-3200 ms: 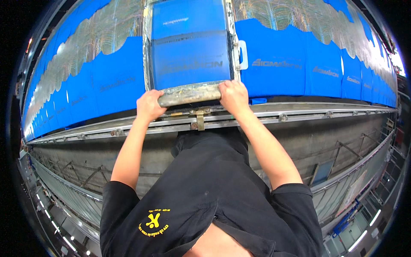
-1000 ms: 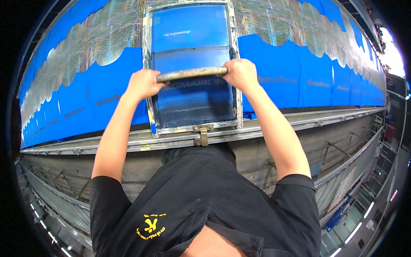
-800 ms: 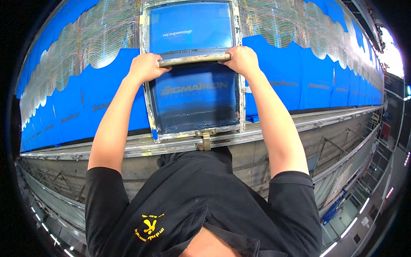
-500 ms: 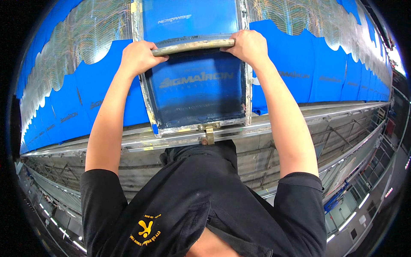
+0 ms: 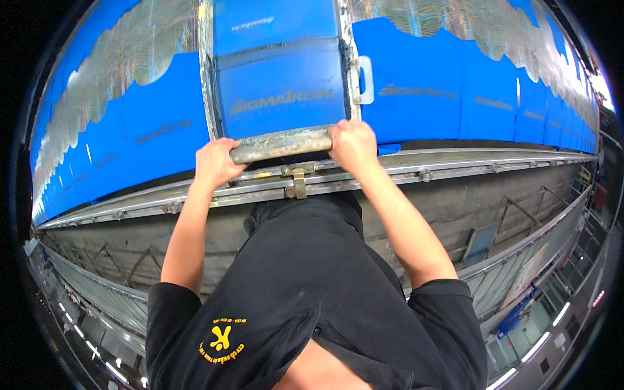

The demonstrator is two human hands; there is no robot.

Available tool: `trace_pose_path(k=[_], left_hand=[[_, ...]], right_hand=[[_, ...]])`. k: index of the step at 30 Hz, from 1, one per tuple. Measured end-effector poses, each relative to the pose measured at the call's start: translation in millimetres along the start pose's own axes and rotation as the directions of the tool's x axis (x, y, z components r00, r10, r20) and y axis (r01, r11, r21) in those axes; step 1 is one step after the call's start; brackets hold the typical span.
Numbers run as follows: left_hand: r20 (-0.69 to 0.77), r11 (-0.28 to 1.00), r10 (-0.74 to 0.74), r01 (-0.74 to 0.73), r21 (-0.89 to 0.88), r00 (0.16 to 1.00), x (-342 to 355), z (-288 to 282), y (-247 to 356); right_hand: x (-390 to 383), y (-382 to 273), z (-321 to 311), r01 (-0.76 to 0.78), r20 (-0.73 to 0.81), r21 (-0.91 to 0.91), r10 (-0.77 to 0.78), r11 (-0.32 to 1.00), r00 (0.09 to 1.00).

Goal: The person uses a squeegee to spread ink across a screen printing frame over a blue fabric. They repeatedly pull the squeegee across the screen, lift it, and reposition it to cover different areas of the fabric.

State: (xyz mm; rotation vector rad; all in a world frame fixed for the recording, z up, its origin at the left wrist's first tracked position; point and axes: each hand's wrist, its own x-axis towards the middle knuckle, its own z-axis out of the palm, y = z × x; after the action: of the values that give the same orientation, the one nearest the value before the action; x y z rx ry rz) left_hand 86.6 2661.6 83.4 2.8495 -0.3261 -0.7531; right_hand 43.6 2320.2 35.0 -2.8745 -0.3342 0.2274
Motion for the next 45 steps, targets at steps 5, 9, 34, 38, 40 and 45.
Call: trace_pose_path(k=[5,9,34,38,40,45], left_hand=[[-0.107,0.999,0.024,-0.021,0.028,0.994,-22,18,-8],[-0.248,0.971,0.227,-0.201,0.126,0.942,-27,13,13],[-0.218,0.94,0.273,-0.308,-0.149,0.937,-52,8,10],[-0.248,0.942,0.271,-0.309,-0.129,0.93,-50,9,12],[-0.258,0.944,0.285,-0.318,-0.093,0.923,-53,13,12],[-0.357,0.924,0.34,-0.379,-0.045,0.87,-52,14,12]], right_hand=[[6,4,-22,0.07,-0.086,0.443,-0.035,0.894,0.996],[59,66,1,-0.041,-0.439,0.479,0.28,0.877,0.854],[125,33,27,0.04,-0.232,0.958,0.689,0.283,0.687],[126,23,13,-0.064,-0.113,0.976,0.736,0.207,0.668],[125,23,19,-0.062,-0.184,0.953,0.733,0.295,0.655],[132,22,15,-0.114,-0.132,0.95,0.705,0.29,0.697]])
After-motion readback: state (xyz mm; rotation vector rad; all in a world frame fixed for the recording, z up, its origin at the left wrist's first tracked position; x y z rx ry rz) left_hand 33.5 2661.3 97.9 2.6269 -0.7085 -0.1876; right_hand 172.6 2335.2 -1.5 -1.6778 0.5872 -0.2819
